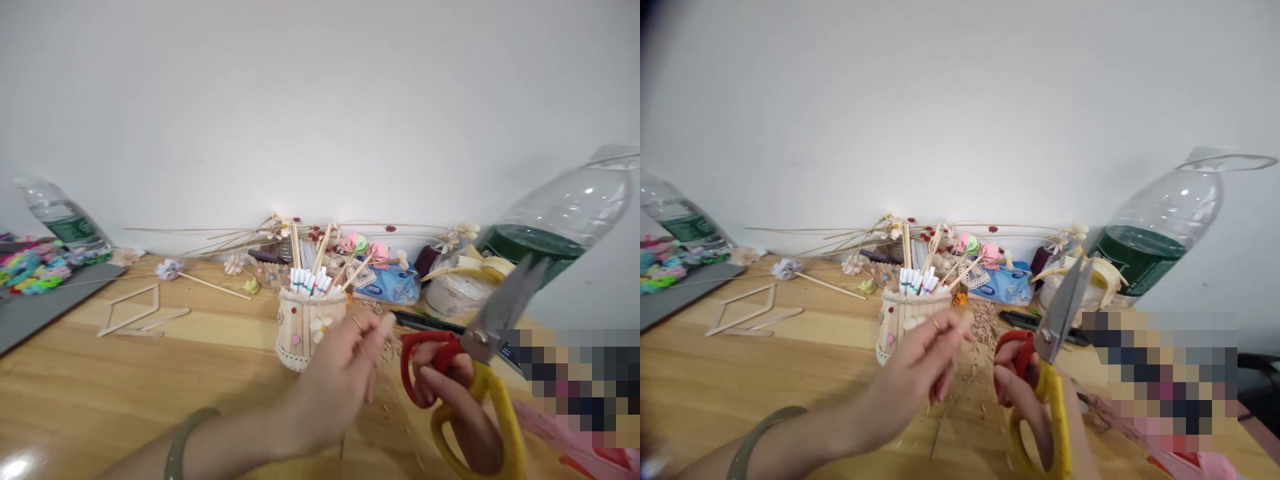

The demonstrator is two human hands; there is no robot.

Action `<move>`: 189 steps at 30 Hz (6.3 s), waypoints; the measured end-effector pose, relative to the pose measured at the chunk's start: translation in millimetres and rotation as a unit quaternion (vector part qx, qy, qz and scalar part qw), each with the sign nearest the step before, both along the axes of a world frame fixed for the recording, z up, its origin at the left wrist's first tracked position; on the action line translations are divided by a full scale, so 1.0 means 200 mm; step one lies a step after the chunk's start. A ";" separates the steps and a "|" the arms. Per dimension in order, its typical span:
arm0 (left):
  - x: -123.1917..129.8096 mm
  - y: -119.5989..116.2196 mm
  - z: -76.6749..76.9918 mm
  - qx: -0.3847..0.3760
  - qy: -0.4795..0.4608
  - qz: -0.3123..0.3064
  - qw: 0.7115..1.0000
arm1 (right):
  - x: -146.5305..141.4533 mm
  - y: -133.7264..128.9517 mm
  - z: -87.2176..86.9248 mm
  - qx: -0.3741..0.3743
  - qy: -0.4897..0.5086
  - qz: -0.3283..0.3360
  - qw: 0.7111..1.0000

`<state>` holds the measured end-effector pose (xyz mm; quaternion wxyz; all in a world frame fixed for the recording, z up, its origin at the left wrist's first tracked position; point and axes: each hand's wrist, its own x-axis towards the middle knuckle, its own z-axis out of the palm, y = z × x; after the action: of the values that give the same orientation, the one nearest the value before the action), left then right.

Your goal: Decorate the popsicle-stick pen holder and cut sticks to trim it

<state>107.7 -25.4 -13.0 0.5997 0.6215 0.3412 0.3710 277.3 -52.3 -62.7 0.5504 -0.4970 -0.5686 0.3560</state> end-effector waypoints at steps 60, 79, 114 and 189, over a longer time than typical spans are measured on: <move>-0.44 0.27 0.13 0.341 0.325 0.066 0.880 | 0.05 0.08 -0.03 -0.072 0.029 -0.121 0.990; -0.43 0.24 0.36 0.297 0.021 0.103 0.949 | 0.06 0.09 -0.05 -0.076 0.044 -0.120 0.989; -0.50 0.46 -0.10 0.513 0.174 0.115 0.833 | 0.07 0.09 -0.07 -0.107 0.062 -0.099 0.987; -0.53 0.26 -0.19 0.541 0.263 0.196 0.774 | 0.07 0.09 -0.07 -0.083 -0.003 -0.096 0.992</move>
<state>1.9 26.3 -50.5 -0.0350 0.8364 0.3432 0.4260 290.8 -34.1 -77.6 0.5369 -0.5944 -0.4885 0.3463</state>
